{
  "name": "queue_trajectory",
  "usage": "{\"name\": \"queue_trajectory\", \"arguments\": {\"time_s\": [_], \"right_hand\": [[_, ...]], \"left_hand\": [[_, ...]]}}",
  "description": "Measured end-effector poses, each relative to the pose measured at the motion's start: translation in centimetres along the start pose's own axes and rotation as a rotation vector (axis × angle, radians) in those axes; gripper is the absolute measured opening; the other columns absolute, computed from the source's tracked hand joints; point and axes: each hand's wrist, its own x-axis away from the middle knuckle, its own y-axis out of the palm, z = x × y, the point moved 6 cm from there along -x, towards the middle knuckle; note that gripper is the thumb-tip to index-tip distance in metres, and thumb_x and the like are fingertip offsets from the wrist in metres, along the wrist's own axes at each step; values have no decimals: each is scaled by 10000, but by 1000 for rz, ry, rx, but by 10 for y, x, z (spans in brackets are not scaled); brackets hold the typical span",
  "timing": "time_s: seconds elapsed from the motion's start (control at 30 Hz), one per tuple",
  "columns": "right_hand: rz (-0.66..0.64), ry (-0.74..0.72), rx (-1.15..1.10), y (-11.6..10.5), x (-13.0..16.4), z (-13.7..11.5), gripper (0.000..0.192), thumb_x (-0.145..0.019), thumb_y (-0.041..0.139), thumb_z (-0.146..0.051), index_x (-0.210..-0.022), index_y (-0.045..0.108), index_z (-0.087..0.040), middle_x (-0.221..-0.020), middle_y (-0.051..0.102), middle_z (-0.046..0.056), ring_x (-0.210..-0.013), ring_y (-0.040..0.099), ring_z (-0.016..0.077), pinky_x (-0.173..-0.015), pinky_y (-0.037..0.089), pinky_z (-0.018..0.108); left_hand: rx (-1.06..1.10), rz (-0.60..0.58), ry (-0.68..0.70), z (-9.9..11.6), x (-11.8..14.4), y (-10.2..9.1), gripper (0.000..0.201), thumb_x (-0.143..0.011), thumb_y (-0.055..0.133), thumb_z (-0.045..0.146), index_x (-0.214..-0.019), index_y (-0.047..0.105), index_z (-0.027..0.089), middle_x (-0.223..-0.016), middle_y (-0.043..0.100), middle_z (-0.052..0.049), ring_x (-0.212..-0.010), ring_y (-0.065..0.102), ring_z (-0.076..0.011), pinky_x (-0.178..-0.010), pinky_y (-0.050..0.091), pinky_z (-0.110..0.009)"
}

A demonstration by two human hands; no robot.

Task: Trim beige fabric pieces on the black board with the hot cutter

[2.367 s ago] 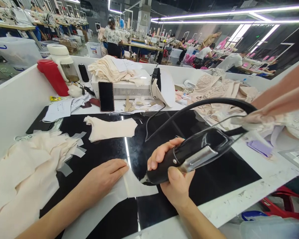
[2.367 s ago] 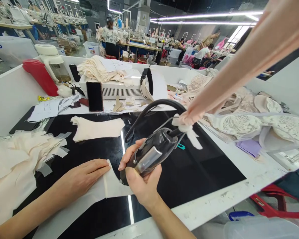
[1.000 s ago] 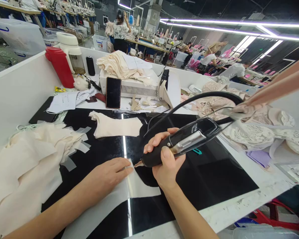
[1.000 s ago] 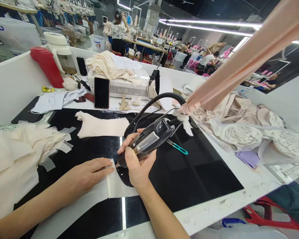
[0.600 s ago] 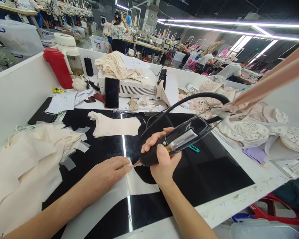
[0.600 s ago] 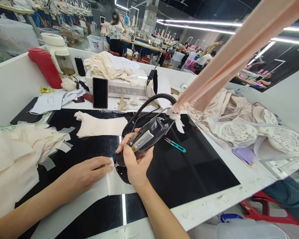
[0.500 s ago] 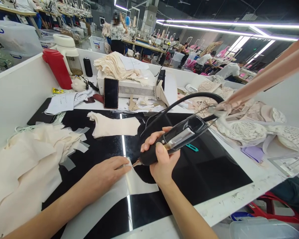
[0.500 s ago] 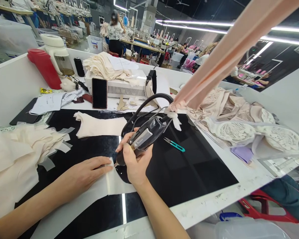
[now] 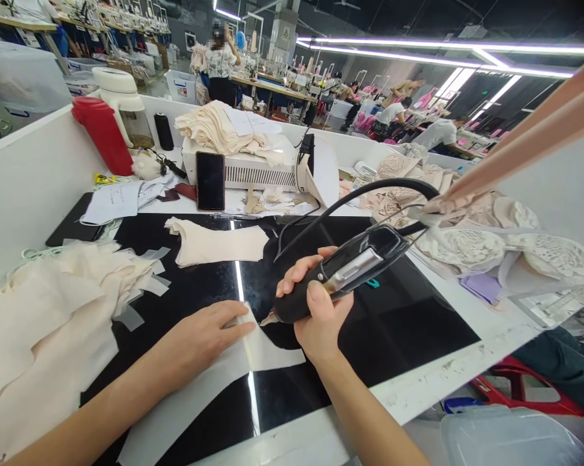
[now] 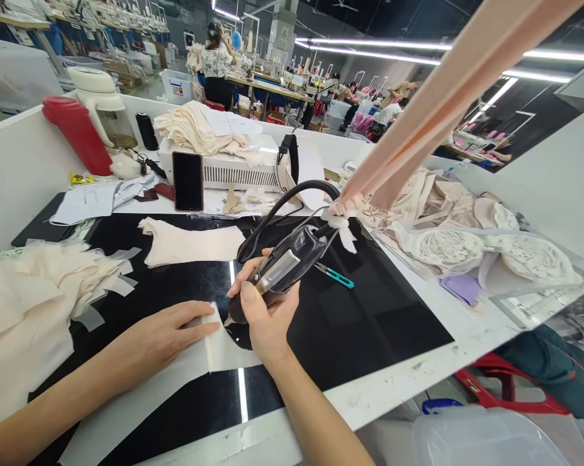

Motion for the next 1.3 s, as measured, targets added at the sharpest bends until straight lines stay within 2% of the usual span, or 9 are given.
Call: {"name": "queue_trajectory", "arguments": {"time_s": [0.47,0.7,0.8,0.9,1.1,1.23,1.3], "right_hand": [[-1,6,23,1,3,5,332,-919,776,-337,-1181,577,-295,-839,663,-65,-624,627,97,-603,530,269],[-1,14,-9,0,4,-2,345,-910,792,-335,-1183,586,-295,-845,665,-64,-628,625,93,-616,533,268],[0,6,-9,-5,6,-10,364,-899,806,-343,-1187,589,-295,-855,674,-60,-636,635,99,-615,538,269],[11,11,-17,-10,7,-13,372,-894,811,-341,-1193,594,-296,-868,679,-59,-637,638,98,-617,546,269],[10,7,-20,-10,9,-11,350,-900,803,-319,-1181,594,-301,-868,674,-57,-640,627,99,-599,531,257],[-6,31,-62,-4,9,-10,338,-899,802,-302,-1153,579,-308,-846,668,-63,-562,551,83,-491,464,221],[-11,39,-75,-1,8,-9,319,-893,804,-299,-1113,573,-299,-837,661,-62,-563,540,86,-494,466,226]], "left_hand": [[12,-18,-26,-2,1,1,524,-953,431,-18,-1344,622,276,-1382,613,-82,-1267,632,-222,-1059,574,-390],[-8,-44,2,-5,-2,-5,569,-937,356,-29,-1349,613,267,-1368,627,-82,-1234,652,-209,-1014,598,-373],[-46,-45,50,2,-7,-14,577,-920,340,-43,-1345,601,246,-1392,615,-96,-1280,624,-238,-1021,597,-412],[-20,-62,69,13,-14,-19,605,-873,332,-84,-1327,589,223,-1330,643,-89,-1236,640,-229,-1003,608,-397],[75,-177,29,27,-22,-6,601,-798,366,-124,-1264,584,186,-1165,666,-75,-1076,681,-227,-951,633,-418],[43,-189,19,25,-14,0,624,-807,360,-122,-1308,570,186,-1206,656,-88,-1111,682,-237,-955,637,-427],[18,-181,14,23,-10,0,635,-814,354,-115,-1324,570,194,-1229,659,-89,-1131,684,-237,-952,642,-417]]}}
